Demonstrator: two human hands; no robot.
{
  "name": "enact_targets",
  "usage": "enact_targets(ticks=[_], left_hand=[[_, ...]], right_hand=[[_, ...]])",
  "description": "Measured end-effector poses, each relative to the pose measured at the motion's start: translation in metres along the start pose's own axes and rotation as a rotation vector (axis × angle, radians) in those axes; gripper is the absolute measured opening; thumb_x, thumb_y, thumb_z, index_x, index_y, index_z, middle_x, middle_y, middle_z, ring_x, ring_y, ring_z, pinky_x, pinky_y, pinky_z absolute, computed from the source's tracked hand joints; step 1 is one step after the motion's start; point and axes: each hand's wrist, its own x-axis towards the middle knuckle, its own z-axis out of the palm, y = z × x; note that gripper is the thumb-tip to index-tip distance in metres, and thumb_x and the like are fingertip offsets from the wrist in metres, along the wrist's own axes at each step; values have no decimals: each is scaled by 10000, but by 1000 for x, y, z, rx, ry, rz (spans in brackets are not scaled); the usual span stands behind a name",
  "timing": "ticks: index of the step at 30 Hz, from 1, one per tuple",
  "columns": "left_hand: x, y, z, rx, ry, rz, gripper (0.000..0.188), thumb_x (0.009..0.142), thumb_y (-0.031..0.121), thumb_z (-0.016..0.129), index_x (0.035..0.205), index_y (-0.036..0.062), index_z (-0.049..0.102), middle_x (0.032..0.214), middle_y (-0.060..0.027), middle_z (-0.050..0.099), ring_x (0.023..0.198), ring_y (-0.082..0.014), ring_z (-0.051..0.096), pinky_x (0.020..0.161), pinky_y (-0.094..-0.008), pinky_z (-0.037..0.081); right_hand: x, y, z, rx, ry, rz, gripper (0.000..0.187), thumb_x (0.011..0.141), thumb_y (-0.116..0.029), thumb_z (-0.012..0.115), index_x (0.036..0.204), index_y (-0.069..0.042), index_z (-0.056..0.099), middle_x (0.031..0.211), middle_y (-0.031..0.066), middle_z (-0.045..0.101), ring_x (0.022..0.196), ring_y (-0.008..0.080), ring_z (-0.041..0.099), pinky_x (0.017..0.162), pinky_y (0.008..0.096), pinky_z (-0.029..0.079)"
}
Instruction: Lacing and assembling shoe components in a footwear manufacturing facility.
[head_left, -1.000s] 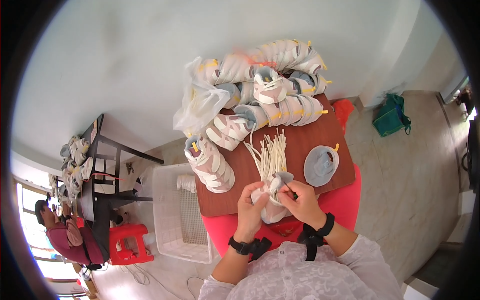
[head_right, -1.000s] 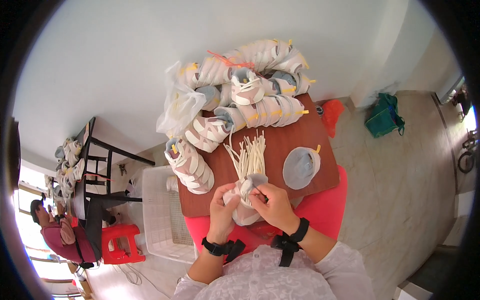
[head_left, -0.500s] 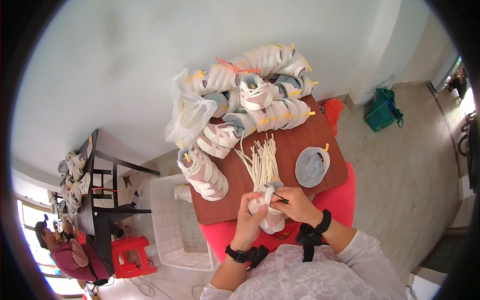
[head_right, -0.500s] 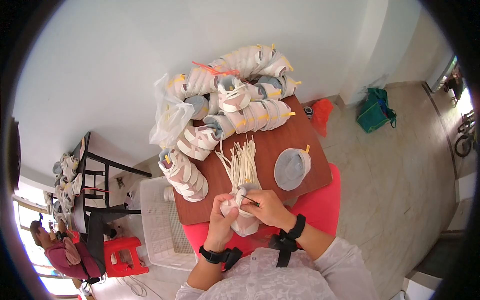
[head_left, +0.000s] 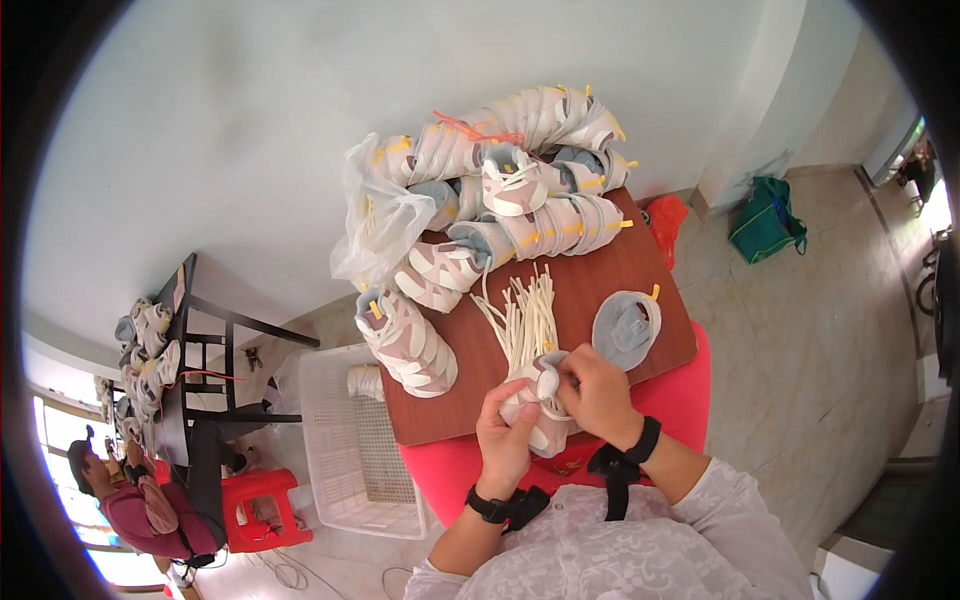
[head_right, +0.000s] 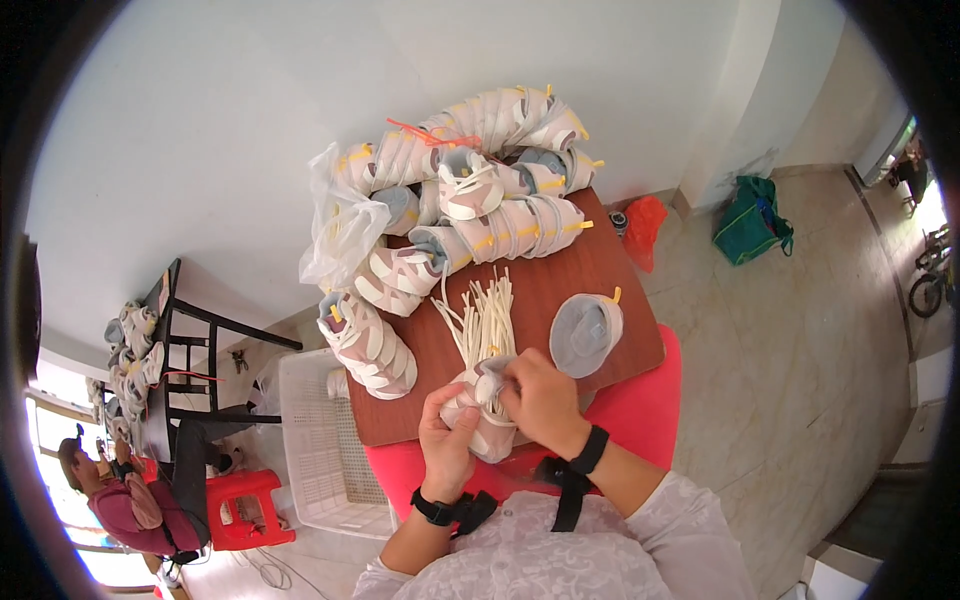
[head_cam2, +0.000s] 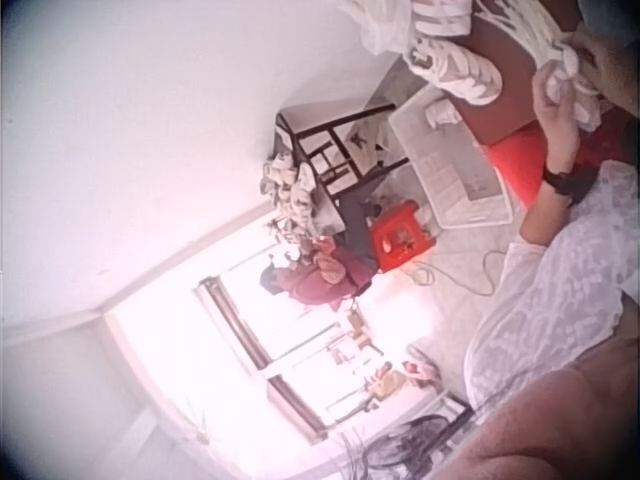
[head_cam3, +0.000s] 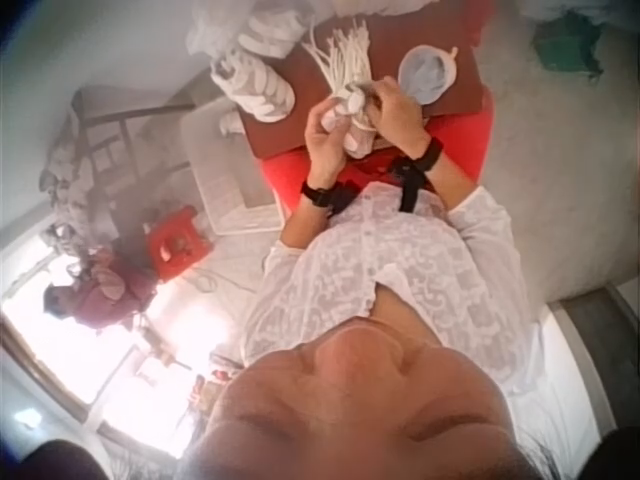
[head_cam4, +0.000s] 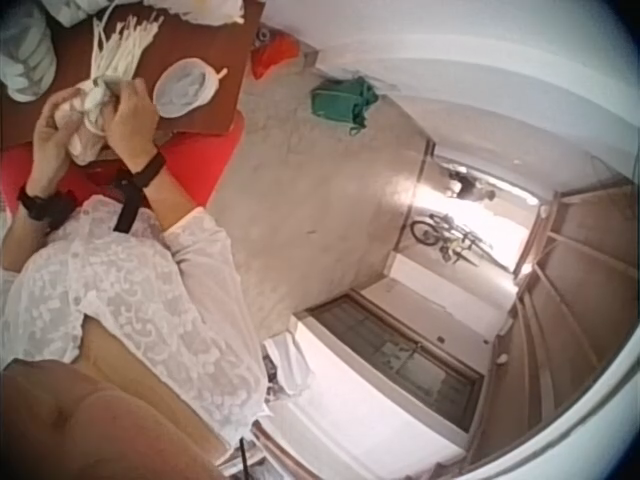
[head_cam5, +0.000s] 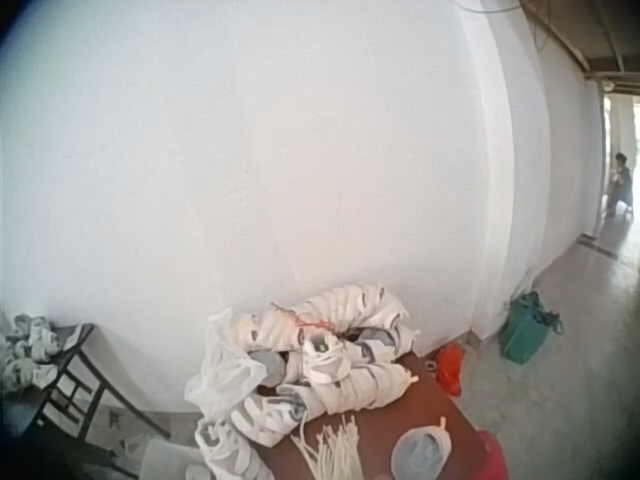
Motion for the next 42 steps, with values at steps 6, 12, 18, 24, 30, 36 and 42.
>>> enact_targets(ticks=[6, 12, 18, 24, 30, 36, 42], left_hand=[[2, 6, 2, -1, 20, -25, 298, 883, -35, 563, 1169, 33, 517, 1093, -76, 595, 983, -128, 571, 862, -272, 473], [7, 12, -7, -78, -132, -60, 340, 892, -9, 568, 1212, 56, 475, 1115, -73, 578, 1011, -139, 557, 888, -284, 462], [8, 9, -5, 27, -87, -5, 359, 871, -3, 602, 1195, 69, 466, 1123, -81, 573, 1005, -150, 564, 887, -300, 475], [1, 6, -5, 91, -60, 34, 320, 869, -21, 597, 1170, 48, 513, 1124, -74, 572, 1001, -133, 557, 863, -276, 472], [9, 10, -12, 41, -41, 5, 364, 863, -39, 592, 1193, 64, 480, 1118, -84, 576, 991, -147, 568, 867, -289, 482], [7, 12, -5, -15, -103, 19, 386, 871, -17, 595, 1220, 68, 456, 1145, -96, 564, 999, -161, 571, 871, -289, 481], [5, 4, -10, -60, -81, -31, 384, 861, -10, 613, 1205, 63, 460, 1130, -91, 570, 1002, -161, 570, 865, -300, 487]], right_hand=[[0, -5, -17, -85, 39, 28, 119, 739, -92, 609, 852, -56, 595, 880, 75, 583, 690, 304, 604, 579, 402, 480], [7, -35, -28, 260, -271, -53, 155, 763, -44, 606, 911, 1, 607, 800, 141, 609, 655, 263, 618, 570, 334, 453], [11, -22, -18, 348, -270, -3, 130, 770, -62, 615, 875, 11, 596, 650, 150, 563, 602, 271, 597, 551, 344, 442], [14, -22, -11, -70, 54, -94, 89, 725, -54, 638, 759, -11, 568, 689, 124, 568, 603, 319, 578, 568, 370, 477], [9, -32, -29, 42, -188, -111, 187, 751, -105, 644, 928, -49, 627, 867, 92, 571, 700, 306, 602, 607, 393, 489], [12, -26, -23, 205, -203, -145, 163, 751, -106, 656, 894, -29, 646, 891, 112, 587, 711, 312, 604, 628, 377, 490], [12, -33, -20, 111, -196, -104, 122, 750, -95, 644, 849, -26, 631, 822, 114, 587, 682, 322, 596, 590, 387, 475]])
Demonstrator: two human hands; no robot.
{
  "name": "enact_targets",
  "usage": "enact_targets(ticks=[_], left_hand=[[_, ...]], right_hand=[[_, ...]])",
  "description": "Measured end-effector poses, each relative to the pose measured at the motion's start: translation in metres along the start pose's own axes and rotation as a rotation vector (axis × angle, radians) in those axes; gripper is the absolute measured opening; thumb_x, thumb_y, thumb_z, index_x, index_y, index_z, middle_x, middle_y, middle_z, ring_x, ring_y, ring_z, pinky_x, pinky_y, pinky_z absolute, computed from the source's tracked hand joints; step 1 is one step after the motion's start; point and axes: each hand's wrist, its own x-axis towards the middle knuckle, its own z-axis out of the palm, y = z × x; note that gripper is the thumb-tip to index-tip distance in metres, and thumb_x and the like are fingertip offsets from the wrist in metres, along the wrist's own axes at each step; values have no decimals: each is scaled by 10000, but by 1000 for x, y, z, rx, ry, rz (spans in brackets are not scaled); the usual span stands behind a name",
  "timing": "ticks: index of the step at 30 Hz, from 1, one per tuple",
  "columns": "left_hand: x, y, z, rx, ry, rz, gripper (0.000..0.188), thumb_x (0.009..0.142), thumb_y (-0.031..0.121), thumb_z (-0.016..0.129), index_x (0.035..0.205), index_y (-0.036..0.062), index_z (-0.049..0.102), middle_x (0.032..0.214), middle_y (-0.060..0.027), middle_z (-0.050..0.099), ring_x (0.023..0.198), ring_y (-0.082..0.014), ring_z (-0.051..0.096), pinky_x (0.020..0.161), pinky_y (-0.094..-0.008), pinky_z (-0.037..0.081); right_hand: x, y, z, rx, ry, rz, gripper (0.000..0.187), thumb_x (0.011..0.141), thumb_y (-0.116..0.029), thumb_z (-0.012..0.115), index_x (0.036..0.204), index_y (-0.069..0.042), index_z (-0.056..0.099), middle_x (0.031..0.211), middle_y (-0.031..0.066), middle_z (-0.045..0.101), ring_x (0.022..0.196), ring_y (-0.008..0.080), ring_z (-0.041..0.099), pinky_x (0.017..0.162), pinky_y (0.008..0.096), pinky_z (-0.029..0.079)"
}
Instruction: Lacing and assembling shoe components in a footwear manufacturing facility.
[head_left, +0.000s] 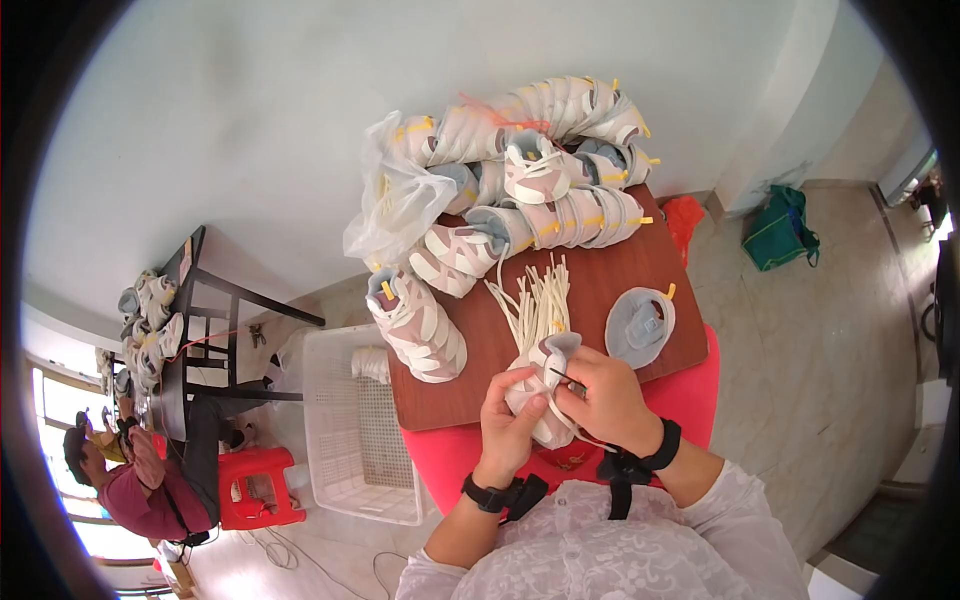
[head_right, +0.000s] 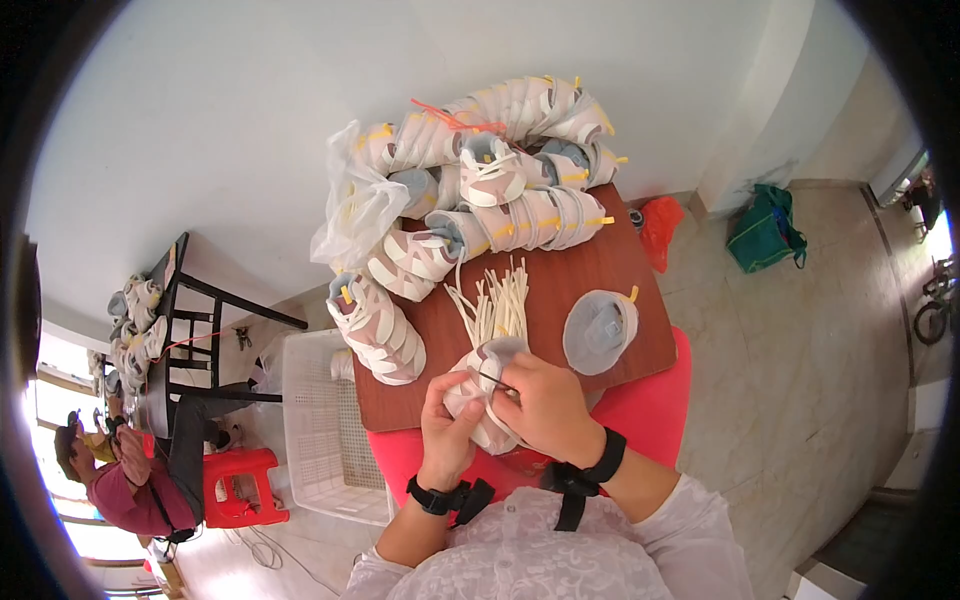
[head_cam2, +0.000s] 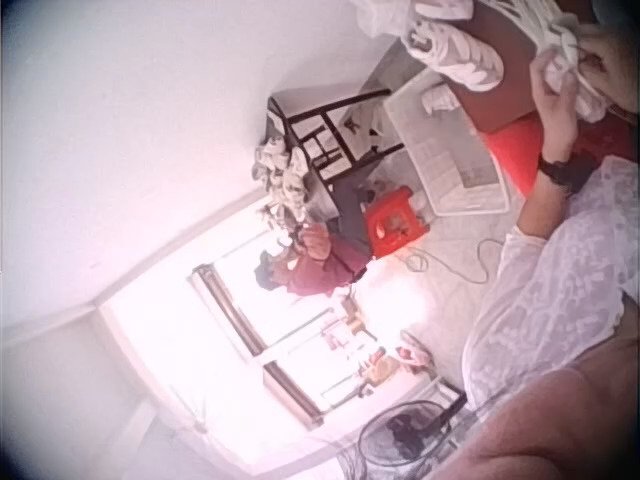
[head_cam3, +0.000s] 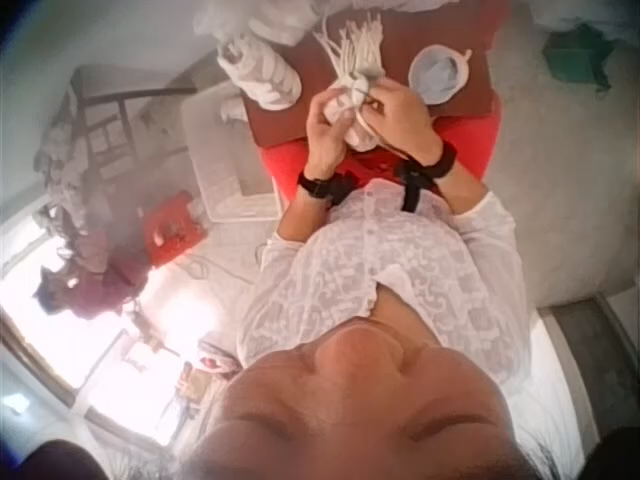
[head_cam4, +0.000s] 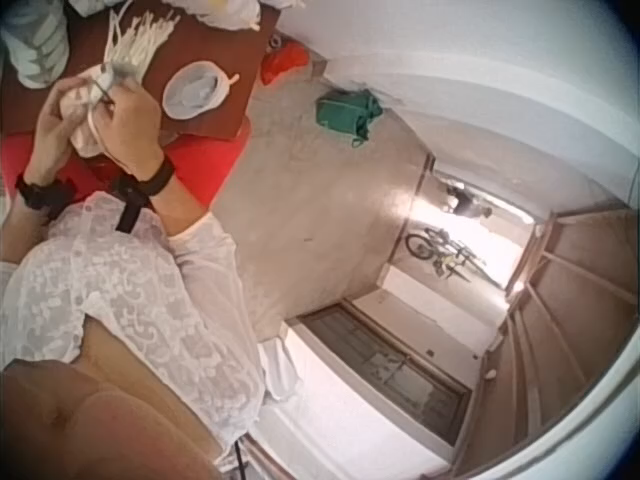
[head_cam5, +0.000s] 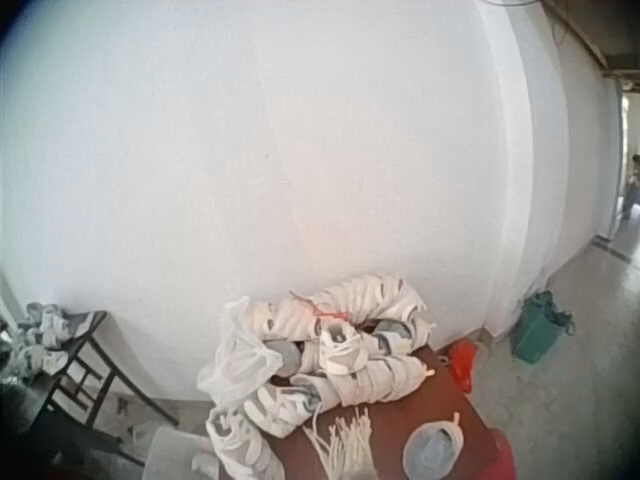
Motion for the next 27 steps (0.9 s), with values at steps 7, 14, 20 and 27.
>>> enact_targets(ticks=[7, 14, 20, 27], left_hand=[[-1, 6, 2, 9, 36, 50, 350, 874, 24, 621, 1197, 45, 488, 1113, -81, 587, 1002, -140, 569, 880, -283, 471], [2, 9, 0, -10, -7, 51, 361, 869, 6, 613, 1194, 65, 467, 1127, -91, 577, 1005, -159, 572, 870, -307, 493], [-1, 5, 0, -108, -12, 12, 341, 871, -4, 609, 1190, 49, 499, 1124, -97, 592, 1003, -153, 581, 867, -301, 491], [0, 5, 1, -82, 45, -8, 331, 871, -36, 587, 1180, 47, 504, 1119, -99, 591, 998, -159, 583, 868, -307, 493]], right_hand=[[2, 2, -6, 10, 12, 26, 135, 759, -91, 620, 879, -29, 625, 860, 118, 601, 710, 330, 601, 589, 397, 473], [8, -2, -13, 191, -202, 90, 149, 760, -124, 641, 855, -10, 626, 712, 170, 602, 649, 355, 588, 586, 395, 462], [4, 11, -1, 136, -107, 54, 128, 753, -102, 631, 832, -2, 615, 754, 190, 611, 687, 369, 601, 589, 414, 465], [5, 10, 3, 129, 28, 71, 114, 751, -76, 614, 836, 0, 604, 775, 187, 601, 705, 371, 599, 602, 420, 464]])
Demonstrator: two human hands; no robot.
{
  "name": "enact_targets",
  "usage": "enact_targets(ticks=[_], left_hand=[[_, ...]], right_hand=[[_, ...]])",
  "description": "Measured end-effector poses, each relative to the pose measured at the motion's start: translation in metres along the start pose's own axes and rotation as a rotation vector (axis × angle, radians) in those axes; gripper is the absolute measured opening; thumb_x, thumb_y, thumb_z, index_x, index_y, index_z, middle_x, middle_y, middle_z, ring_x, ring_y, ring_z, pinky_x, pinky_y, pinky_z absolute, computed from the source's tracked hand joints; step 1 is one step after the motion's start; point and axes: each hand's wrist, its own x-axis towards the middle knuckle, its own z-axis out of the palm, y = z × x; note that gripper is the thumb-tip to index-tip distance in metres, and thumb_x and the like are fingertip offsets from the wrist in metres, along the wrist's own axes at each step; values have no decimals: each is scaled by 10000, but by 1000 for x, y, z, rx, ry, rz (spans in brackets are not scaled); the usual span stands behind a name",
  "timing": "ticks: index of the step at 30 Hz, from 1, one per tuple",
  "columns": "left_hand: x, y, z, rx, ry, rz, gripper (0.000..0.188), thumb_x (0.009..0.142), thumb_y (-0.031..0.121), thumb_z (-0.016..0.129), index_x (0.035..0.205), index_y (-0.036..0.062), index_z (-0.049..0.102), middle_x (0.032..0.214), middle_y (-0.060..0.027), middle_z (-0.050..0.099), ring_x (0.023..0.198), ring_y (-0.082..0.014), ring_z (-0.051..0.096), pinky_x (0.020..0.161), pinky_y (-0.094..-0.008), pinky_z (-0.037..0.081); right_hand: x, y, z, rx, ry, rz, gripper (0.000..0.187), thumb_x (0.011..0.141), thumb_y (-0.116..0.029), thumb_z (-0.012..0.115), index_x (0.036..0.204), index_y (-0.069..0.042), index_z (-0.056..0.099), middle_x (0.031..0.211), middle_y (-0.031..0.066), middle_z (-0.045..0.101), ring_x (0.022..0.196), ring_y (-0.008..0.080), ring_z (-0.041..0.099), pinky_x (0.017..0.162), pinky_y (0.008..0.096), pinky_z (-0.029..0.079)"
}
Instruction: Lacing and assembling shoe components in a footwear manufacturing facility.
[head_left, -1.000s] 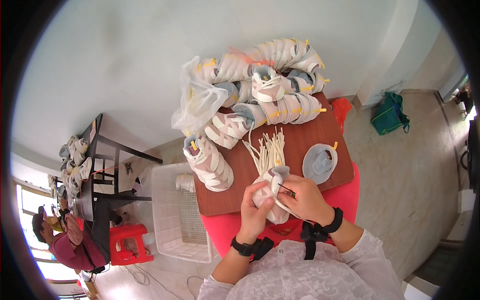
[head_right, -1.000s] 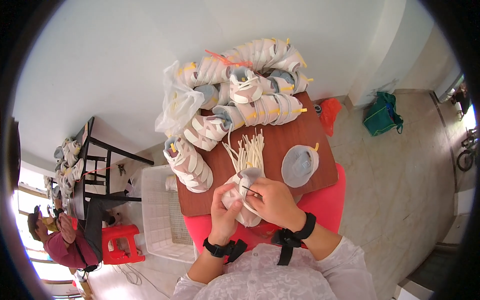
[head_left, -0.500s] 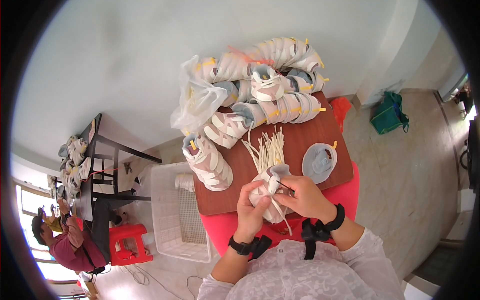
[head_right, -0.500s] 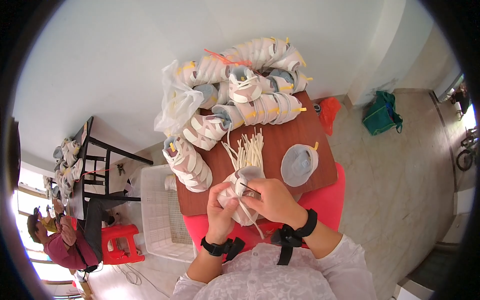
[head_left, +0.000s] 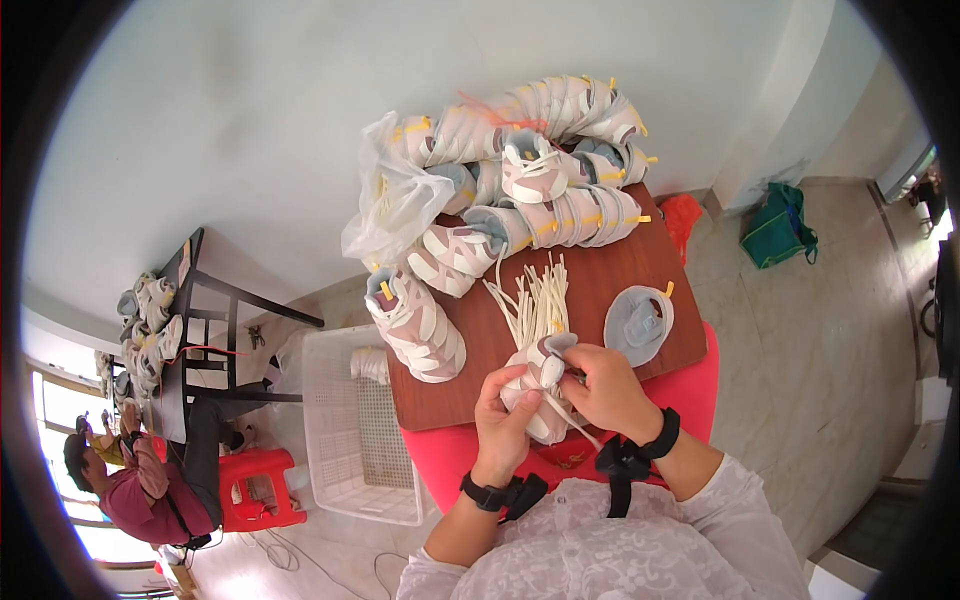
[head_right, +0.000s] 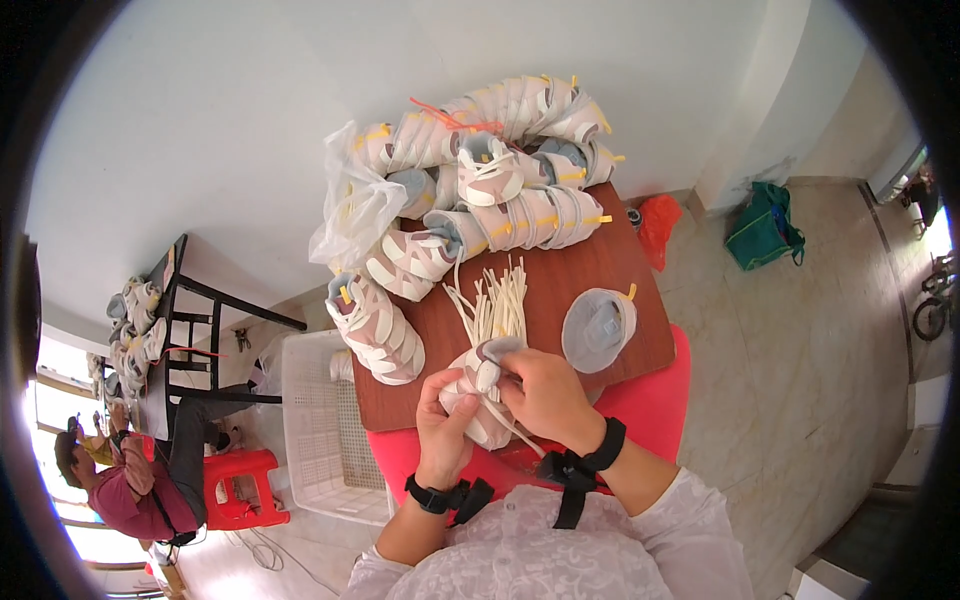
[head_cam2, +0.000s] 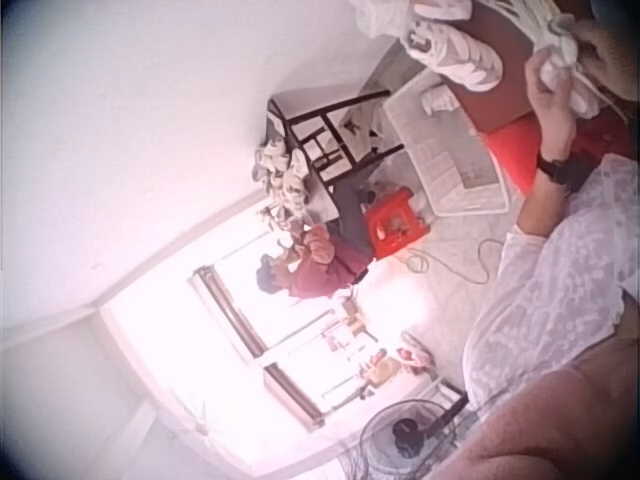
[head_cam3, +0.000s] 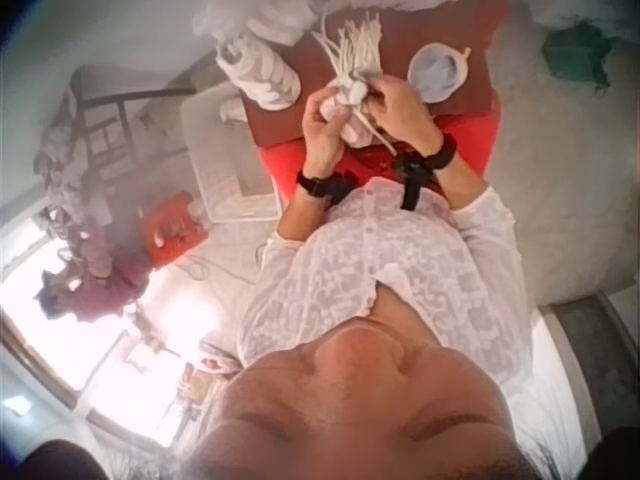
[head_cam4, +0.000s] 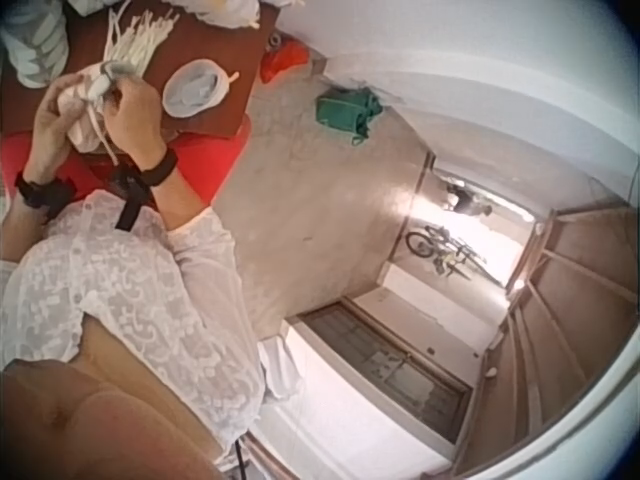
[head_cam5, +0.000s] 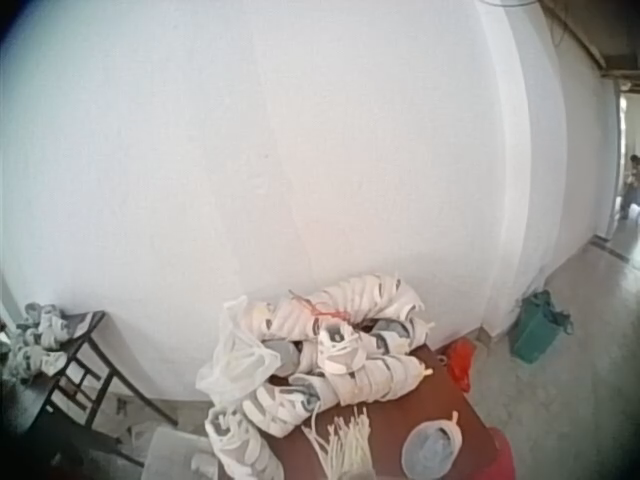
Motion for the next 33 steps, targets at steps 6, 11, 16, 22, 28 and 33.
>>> enact_targets(ticks=[6, 11, 16, 22, 28, 33], left_hand=[[6, 18, 7, 272, 26, 4, 373, 867, -57, 557, 1220, 27, 472, 1106, -86, 588, 985, -139, 582, 863, -279, 489], [14, 28, -4, 356, 59, 54, 364, 857, -47, 582, 1207, 8, 501, 1094, -75, 593, 970, -116, 579, 841, -243, 472], [19, 33, -13, 330, 92, 76, 346, 853, -44, 593, 1186, 10, 519, 1071, -65, 600, 962, -112, 579, 832, -245, 472], [16, 32, -5, 395, 101, 96, 363, 842, -41, 609, 1187, 12, 512, 1066, -69, 599, 941, -111, 582, 813, -243, 477], [8, 30, 4, 503, 54, 129, 353, 836, -66, 594, 1171, 16, 521, 1056, -56, 599, 908, -102, 587, 802, -228, 478], [6, 22, -2, 332, 60, 104, 343, 845, -53, 602, 1170, 25, 527, 1068, -58, 594, 944, -112, 579, 816, -243, 482]], right_hand=[[1, -5, -14, 155, -229, 53, 105, 792, -101, 628, 827, -6, 601, 742, 108, 594, 658, 224, 589, 603, 331, 461], [8, 5, -39, 248, -288, 165, 142, 830, -135, 632, 848, 5, 620, 765, 55, 606, 652, 115, 555, 599, 270, 445], [6, 9, -51, 44, -139, 220, 167, 837, -162, 642, 857, 4, 626, 758, 77, 616, 648, 124, 560, 603, 278, 443], [7, -6, -32, 49, -203, -27, 223, 760, -210, 727, 853, -27, 640, 775, 98, 592, 686, 235, 583, 612, 333, 443], [8, -4, -11, 32, -170, -84, 211, 754, -202, 710, 844, -24, 641, 790, 116, 590, 722, 298, 589, 636, 367, 456], [10, -4, -3, 97, -133, -62, 150, 761, -149, 659, 819, -11, 642, 800, 137, 589, 713, 318, 593, 630, 392, 458]])
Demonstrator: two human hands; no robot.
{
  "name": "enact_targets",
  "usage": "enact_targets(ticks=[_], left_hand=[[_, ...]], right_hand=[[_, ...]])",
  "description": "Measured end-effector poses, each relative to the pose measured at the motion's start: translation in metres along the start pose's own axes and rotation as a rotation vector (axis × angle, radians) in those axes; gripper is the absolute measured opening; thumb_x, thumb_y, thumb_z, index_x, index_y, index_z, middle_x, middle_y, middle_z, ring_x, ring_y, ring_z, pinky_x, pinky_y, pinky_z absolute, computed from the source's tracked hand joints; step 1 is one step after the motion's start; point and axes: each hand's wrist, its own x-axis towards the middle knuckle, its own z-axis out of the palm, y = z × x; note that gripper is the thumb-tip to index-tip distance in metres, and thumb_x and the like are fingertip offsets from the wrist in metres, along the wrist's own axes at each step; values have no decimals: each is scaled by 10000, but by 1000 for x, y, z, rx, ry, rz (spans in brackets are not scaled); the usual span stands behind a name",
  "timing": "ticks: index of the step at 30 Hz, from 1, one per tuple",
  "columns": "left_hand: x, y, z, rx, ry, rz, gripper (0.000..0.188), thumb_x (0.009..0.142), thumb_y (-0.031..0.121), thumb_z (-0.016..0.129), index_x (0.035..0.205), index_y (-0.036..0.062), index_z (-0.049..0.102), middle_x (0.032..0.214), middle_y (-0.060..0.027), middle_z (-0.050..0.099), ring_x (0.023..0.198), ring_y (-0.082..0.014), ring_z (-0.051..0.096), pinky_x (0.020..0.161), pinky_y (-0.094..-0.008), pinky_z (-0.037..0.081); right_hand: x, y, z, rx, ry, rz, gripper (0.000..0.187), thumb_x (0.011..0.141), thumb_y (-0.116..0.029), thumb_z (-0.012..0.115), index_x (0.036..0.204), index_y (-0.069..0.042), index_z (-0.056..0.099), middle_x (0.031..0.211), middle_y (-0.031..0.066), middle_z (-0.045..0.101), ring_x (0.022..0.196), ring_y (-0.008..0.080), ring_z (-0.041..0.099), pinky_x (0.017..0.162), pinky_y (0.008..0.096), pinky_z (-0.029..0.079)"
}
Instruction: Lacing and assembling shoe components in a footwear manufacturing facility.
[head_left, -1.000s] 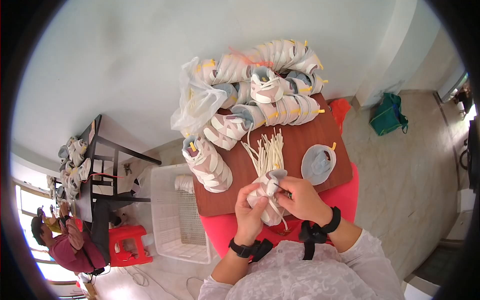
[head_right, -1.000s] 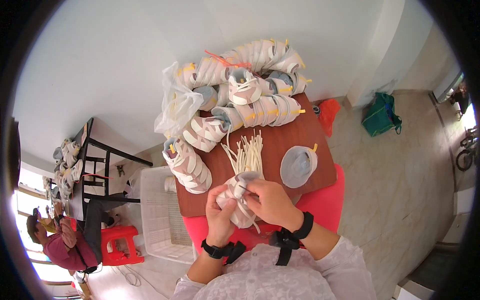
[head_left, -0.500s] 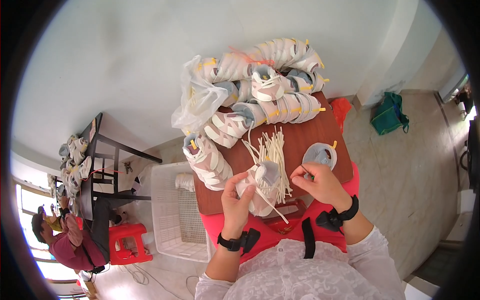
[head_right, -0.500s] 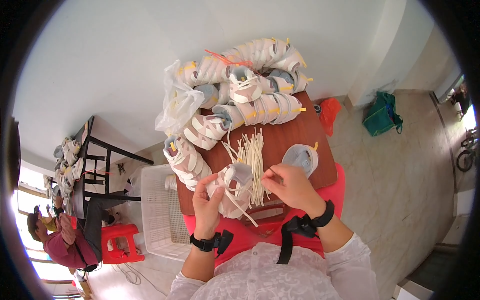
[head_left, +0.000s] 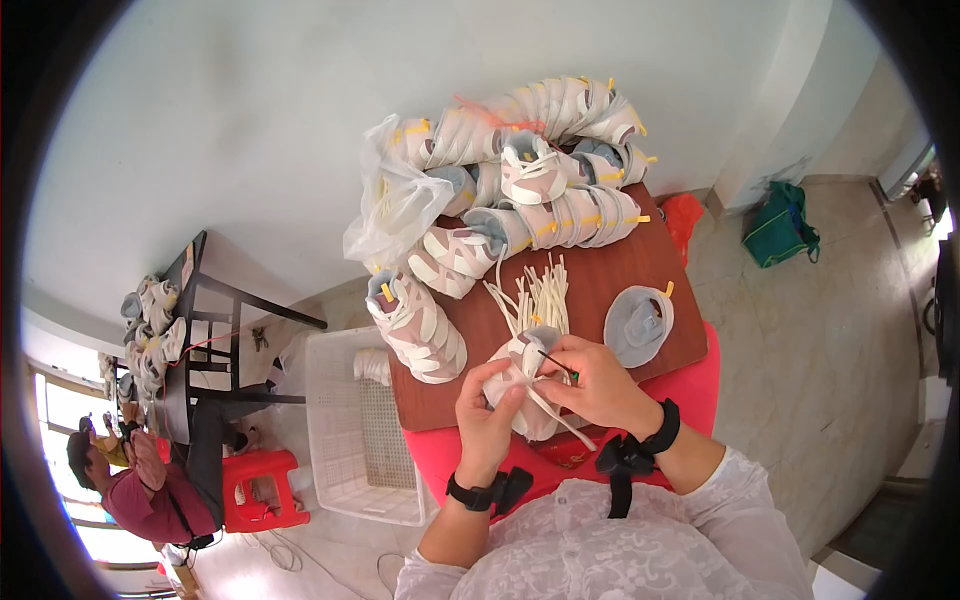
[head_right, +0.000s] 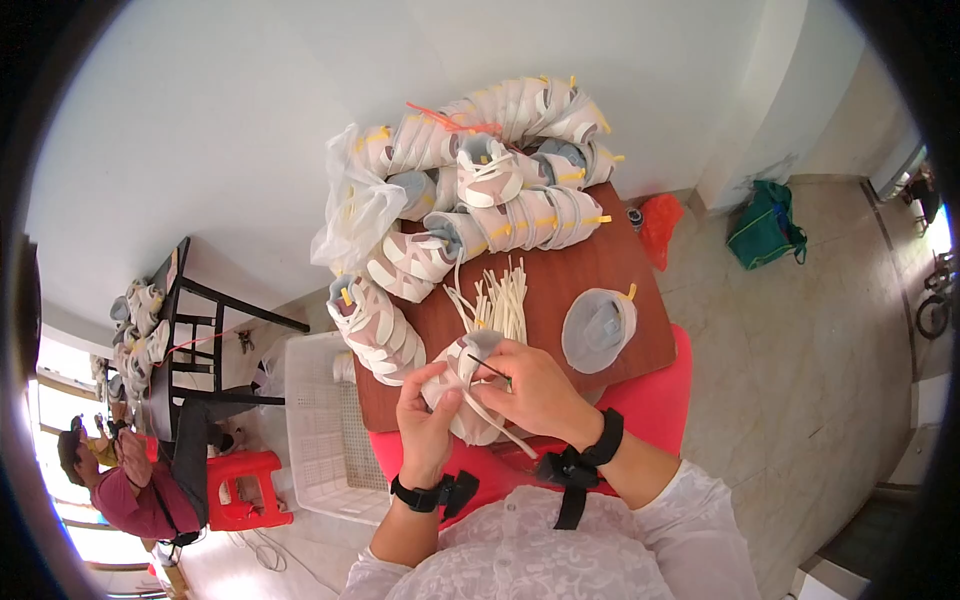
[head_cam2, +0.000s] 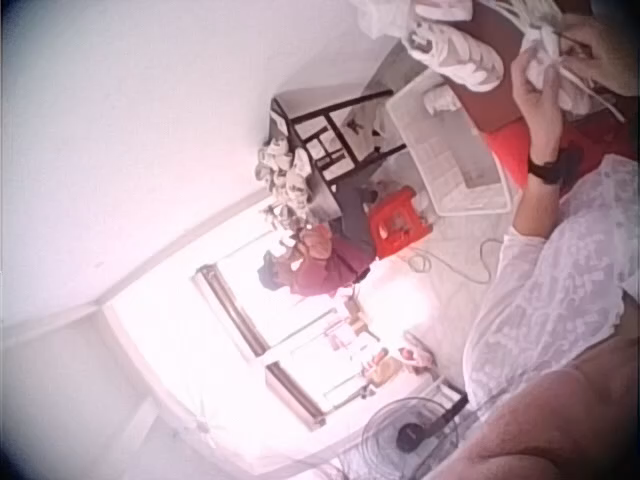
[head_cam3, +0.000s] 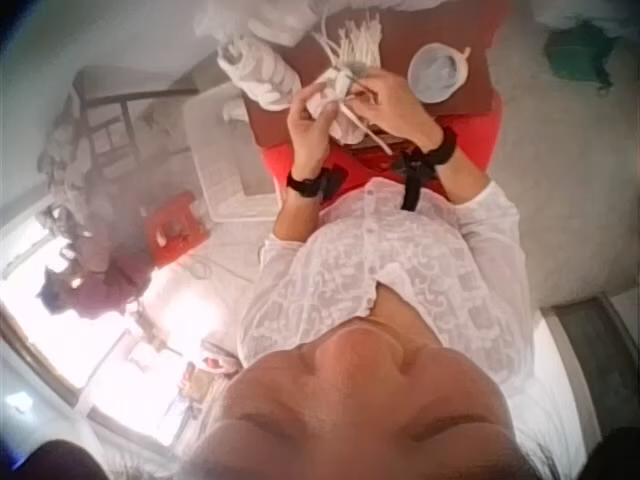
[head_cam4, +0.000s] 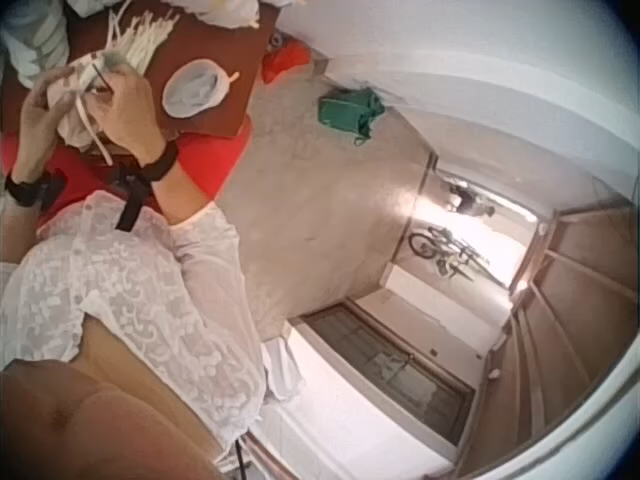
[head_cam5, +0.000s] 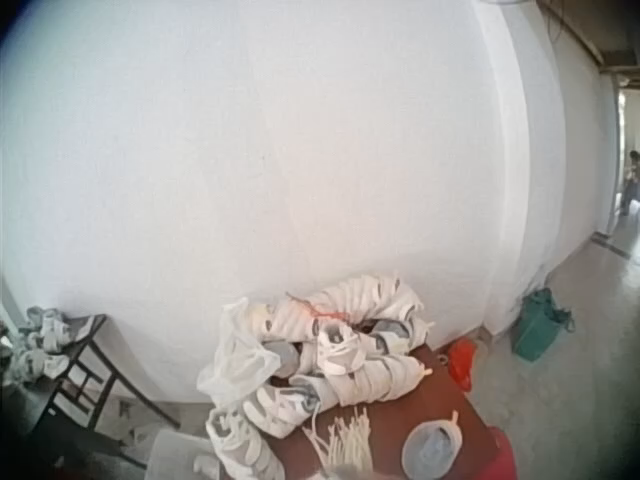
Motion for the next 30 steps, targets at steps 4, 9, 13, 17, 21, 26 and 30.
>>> enact_targets(ticks=[4, 9, 13, 17, 21, 26, 30], left_hand=[[-4, -13, 0, -12, -22, 37, 339, 852, -47, 603, 1173, 26, 526, 1086, -67, 593, 960, -118, 575, 830, -252, 482], [-7, -13, 2, -88, 28, 11, 318, 854, -54, 603, 1152, 26, 530, 1087, -80, 604, 959, -136, 591, 847, -268, 497], [-10, -12, 9, -182, 29, -40, 311, 851, -59, 606, 1142, 24, 531, 1080, -86, 611, 958, -141, 597, 850, -276, 504], [-11, -11, 10, -186, 61, -42, 299, 839, -52, 625, 1122, 22, 566, 1054, -67, 614, 942, -123, 595, 815, -255, 495], [-10, -10, 7, -83, 103, 4, 306, 841, -48, 620, 1134, 16, 559, 1049, -61, 609, 937, -114, 588, 808, -246, 485], [-1, 3, 2, 42, 50, 7, 342, 839, -63, 601, 1167, 7, 538, 1056, -77, 613, 927, -113, 593, 801, -242, 489], [2, 0, -2, 129, 88, 57, 335, 839, -37, 619, 1161, 6, 542, 1053, -71, 609, 917, -112, 591, 792, -242, 485]], right_hand=[[-1, -1, 3, -24, -13, 40, 135, 742, -140, 642, 767, -7, 635, 801, 140, 589, 668, 328, 589, 601, 404, 460], [-4, -4, 6, -110, -47, 63, 136, 720, -130, 627, 793, -16, 636, 806, 134, 588, 678, 327, 592, 608, 403, 470], [-5, -1, 11, -97, 22, 11, 208, 707, -120, 621, 891, -23, 623, 840, 135, 589, 703, 323, 596, 626, 406, 478], [-5, 6, 15, -130, 67, -47, 230, 714, -117, 622, 924, -23, 616, 866, 137, 590, 724, 315, 603, 643, 409, 484], [-5, -5, 14, -25, 112, -18, 193, 726, -122, 626, 892, -23, 617, 869, 134, 585, 717, 309, 595, 629, 388, 479], [-7, 3, -8, 280, -156, 257, 167, 821, -176, 624, 836, -9, 620, 840, 90, 573, 719, 194, 566, 647, 300, 445], [-8, 6, -16, 179, -57, 175, 202, 852, -202, 614, 847, 0, 619, 828, 91, 565, 736, 162, 551, 645, 289, 430]])
